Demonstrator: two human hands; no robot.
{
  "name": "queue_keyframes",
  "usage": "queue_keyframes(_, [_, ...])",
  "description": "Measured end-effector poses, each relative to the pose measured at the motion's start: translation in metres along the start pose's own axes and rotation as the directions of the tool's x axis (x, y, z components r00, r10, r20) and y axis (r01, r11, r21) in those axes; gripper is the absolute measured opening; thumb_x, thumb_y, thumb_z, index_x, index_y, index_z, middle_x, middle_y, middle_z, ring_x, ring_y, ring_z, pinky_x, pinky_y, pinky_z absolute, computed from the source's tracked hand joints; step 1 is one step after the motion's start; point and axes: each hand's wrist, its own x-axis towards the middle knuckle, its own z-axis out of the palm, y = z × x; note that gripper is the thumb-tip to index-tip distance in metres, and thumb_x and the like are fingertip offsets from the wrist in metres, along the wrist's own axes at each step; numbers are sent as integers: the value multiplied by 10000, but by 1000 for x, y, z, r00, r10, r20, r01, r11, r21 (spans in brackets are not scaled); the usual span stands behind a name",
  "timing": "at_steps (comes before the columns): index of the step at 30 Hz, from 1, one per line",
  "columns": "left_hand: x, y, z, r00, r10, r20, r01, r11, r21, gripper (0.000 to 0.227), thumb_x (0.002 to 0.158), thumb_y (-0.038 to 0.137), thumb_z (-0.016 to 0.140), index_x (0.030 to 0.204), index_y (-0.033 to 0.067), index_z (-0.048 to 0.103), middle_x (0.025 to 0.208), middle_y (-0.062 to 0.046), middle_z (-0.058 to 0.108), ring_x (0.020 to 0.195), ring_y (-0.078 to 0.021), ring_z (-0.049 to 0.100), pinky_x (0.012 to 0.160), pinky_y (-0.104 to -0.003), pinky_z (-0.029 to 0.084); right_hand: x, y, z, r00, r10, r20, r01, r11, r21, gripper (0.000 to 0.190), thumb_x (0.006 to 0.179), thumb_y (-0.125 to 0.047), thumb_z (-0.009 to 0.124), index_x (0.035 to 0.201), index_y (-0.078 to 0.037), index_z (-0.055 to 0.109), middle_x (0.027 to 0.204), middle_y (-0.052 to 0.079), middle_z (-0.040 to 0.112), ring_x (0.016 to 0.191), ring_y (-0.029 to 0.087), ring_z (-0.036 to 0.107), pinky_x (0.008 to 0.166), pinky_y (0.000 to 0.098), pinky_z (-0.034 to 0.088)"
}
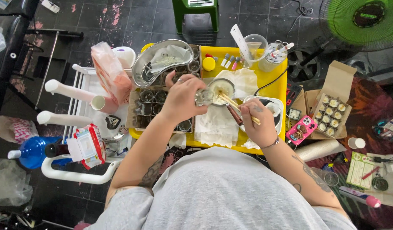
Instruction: Adding decorative dried botanical elements to small candle containers filled with wax.
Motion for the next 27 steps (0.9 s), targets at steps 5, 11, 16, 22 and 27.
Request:
queue_keyframes(5, [-86, -46, -23, 925, -379, -2, 354, 867, -351, 479, 730, 377, 827, 1101, 141, 636, 1158, 8, 717, 1202, -174, 643, 1093, -410, 362, 4, -20, 7, 996, 75, 46, -75, 997, -12, 176, 1052, -89, 581, 935, 9, 667, 928, 139, 676, 805, 292, 664, 699, 345, 522])
queue_keyframes(11, [-147, -79, -25, 834, -516, -194, 523, 852, -18, 452, 709, 396, 847, 1060, 148, 707, 1201, -11, 727, 1313, -215, 583, 1071, -466, 269, 5, -15, 20, 990, 109, 86, -105, 993, -48, 200, 1061, -120, 574, 936, -6, 679, 940, 134, 673, 799, 299, 646, 705, 342, 509])
queue_keyframes(16, [-171, -123, 11, 683, -609, -404, 681, 730, 52, 481, 720, 443, 854, 1109, 191, 725, 1230, -14, 692, 1290, -225, 566, 1038, -499, 279, 8, -17, 26, 986, 154, 58, -150, 987, -53, 199, 1050, -141, 575, 964, -2, 688, 937, 131, 673, 769, 277, 654, 690, 336, 507])
queue_keyframes(22, [-168, -150, 38, 556, -697, -453, 799, 598, 62, 530, 736, 457, 835, 1178, 202, 691, 1285, 24, 628, 1299, -269, 474, 990, -584, 261, 5, -6, 22, 995, 103, -13, -104, 994, -21, 217, 1097, -121, 546, 994, 14, 681, 924, 127, 668, 837, 264, 654, 772, 333, 510])
queue_keyframes(27, [-172, -157, 51, 469, -804, -365, 861, 509, -13, 534, 705, 486, 821, 1158, 228, 705, 1356, 25, 559, 1320, -249, 465, 999, -622, 245, 2, -3, 20, 990, 133, -40, -136, 989, -58, 211, 1090, -92, 535, 969, 20, 666, 903, 127, 663, 847, 259, 646, 789, 335, 506])
